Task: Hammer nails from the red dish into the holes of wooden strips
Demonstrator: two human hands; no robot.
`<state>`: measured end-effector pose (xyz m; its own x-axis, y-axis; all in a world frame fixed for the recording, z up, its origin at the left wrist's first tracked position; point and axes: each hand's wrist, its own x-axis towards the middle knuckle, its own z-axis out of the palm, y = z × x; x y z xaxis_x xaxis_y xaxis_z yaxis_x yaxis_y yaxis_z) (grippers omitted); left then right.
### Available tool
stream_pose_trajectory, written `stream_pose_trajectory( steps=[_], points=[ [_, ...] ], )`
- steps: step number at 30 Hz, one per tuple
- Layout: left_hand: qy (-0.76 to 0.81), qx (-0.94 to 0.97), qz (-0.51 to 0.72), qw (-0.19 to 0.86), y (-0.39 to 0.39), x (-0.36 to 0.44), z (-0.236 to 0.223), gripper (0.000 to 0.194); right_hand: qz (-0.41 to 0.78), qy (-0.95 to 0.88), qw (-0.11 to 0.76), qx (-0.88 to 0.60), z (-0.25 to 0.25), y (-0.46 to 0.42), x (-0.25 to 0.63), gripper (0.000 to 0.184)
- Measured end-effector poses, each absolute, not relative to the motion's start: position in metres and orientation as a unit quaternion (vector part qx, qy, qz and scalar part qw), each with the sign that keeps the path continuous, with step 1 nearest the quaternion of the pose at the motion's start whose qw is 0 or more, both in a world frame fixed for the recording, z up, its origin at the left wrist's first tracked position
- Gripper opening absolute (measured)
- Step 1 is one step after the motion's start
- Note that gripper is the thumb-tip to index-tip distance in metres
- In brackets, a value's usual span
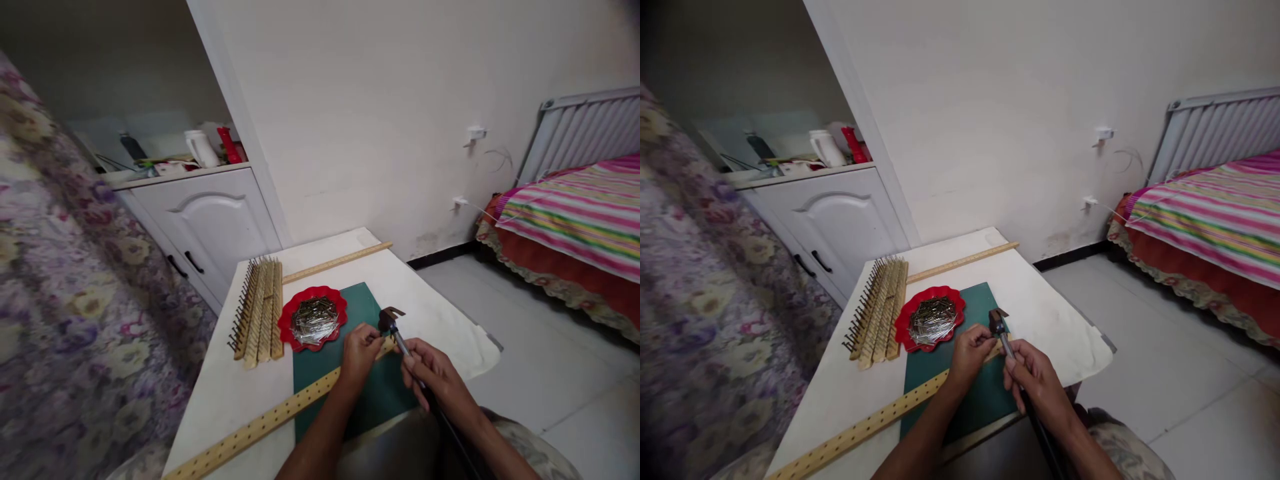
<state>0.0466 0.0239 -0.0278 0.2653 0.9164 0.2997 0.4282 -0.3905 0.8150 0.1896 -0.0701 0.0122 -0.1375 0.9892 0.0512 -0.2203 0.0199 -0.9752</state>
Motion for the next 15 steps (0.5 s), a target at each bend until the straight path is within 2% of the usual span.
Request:
stream_pose_trajectory(
  steps=[4, 9, 15],
  points=[
    [0.464, 0.732, 0.399, 0.299, 0.024, 0.047, -0.029, 0.009, 0.575, -0.494, 0.514, -0.402, 0.011, -0.071, 0.189, 0.024],
    [0.46, 0.731, 0.387, 0.322, 0.022, 0.046, -0.028, 0.004, 0.56, -0.472, 0.555, -0.395, 0.01, -0.072, 0.198, 0.025],
    [0.445, 0.747, 0.383, 0.314, 0.017, 0.026, -0.011, 0.011, 0.555, -0.434, 0.589, -0.396, 0.011, -0.071, 0.207, 0.026]
  ],
)
